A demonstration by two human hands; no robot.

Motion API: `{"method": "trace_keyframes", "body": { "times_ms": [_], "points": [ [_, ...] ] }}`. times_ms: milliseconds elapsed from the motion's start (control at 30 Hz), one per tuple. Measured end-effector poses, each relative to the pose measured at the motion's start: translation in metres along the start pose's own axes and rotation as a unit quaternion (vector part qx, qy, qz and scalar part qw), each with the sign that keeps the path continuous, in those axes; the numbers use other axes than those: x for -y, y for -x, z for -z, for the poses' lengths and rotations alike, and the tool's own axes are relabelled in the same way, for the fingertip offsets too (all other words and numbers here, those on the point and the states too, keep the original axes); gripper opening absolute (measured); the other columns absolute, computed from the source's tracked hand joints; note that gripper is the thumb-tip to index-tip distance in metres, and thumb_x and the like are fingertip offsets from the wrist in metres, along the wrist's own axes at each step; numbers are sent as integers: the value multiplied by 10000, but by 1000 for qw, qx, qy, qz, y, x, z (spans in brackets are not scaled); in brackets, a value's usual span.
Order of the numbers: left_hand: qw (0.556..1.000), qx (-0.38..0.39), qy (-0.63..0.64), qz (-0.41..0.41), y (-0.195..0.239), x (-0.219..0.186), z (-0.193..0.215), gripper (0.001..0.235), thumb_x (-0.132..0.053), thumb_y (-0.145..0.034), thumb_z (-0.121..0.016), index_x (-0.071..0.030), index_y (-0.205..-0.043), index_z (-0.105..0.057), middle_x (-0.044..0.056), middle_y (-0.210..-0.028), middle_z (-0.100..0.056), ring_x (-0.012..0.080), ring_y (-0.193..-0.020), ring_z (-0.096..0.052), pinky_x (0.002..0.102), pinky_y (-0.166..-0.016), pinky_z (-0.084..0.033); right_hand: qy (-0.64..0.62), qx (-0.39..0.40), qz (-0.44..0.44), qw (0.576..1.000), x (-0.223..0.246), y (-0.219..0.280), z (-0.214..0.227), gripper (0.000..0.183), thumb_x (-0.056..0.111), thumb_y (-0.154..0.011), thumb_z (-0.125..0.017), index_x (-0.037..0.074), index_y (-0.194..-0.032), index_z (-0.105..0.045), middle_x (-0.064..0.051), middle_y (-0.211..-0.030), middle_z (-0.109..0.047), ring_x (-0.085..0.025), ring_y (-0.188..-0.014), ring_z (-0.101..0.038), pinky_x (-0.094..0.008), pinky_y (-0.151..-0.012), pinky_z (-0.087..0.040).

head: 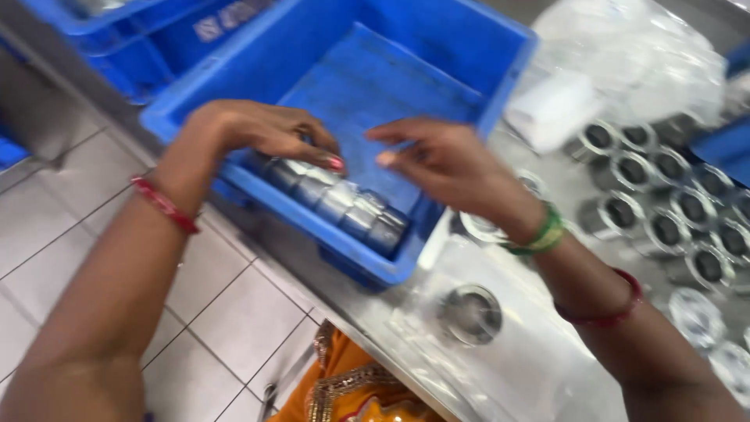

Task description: The person places metal ring-like bearings into small plastic bags and then stacks the bagged bearings into blue plastic bins on a metal work surface.

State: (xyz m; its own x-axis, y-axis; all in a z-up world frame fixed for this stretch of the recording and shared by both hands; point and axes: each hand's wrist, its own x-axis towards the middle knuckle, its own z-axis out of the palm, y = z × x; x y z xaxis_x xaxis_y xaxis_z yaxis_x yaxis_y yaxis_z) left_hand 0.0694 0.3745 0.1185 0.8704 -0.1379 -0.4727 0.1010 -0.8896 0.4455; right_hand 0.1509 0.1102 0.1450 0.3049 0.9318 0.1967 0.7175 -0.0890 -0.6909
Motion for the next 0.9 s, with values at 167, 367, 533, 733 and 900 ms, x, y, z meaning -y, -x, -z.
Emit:
{"method": "trace_keyframes", "body": {
  "times_ms": [167,367,533,733,900],
  "points": [
    [1000,-19,3,21,1,-16,1,687,-809,-778,-478,-344,-1173,-794,-24,-1476,-555,254,-1404,-467,486,-1155,-361,202,-112,-238,943,-42,117,78,373,283,-953,-705,99,-1277,-689,-150,-1205,-741,-240,-1016,-742,-356,-801,-596],
    [985,-164,9,-48,-17,-6,-20,620,-719,-834,-585,-238,-1182,-763,43,-1398,-600,265,-1368,-493,490,-1128,-397,287,1,-358,888,-111,199,50,1013,569,-626,-884,76,-1435,-526,-269,-1249,-633,-389,-1101,-646,-487,-895,-543],
    [929,-332,-54,-156,7,-62,-30,435,-537,-913,-665,-179,-1137,-773,73,-1234,-683,280,-1242,-562,480,-1095,-429,323,-135,-256,901,-141,203,51,969,587,-582,-943,7,-1296,-639,-301,-1138,-659,-432,-1072,-630,-506,-920,-519],
    [892,-381,-50,-239,42,-142,-51,312,-401,-889,-731,-167,-1092,-771,54,-1197,-698,263,-1206,-576,459,-1031,-454,65,-183,-422,886,-124,154,89,868,429,-614,-903,28,-1325,-608,-208,-1088,-719,-366,-904,-727,-518,-784,-596],
    [861,-371,-35,-346,23,-195,-85,235,-295,-895,-748,-126,-1058,-729,65,-1138,-679,277,-1188,-568,413,-1015,-495,213,-37,-144,966,-141,132,85,850,324,-666,-900,127,-1427,-576,-210,-1197,-639,-347,-987,-673,-420,-889,-548]
  ]
}}
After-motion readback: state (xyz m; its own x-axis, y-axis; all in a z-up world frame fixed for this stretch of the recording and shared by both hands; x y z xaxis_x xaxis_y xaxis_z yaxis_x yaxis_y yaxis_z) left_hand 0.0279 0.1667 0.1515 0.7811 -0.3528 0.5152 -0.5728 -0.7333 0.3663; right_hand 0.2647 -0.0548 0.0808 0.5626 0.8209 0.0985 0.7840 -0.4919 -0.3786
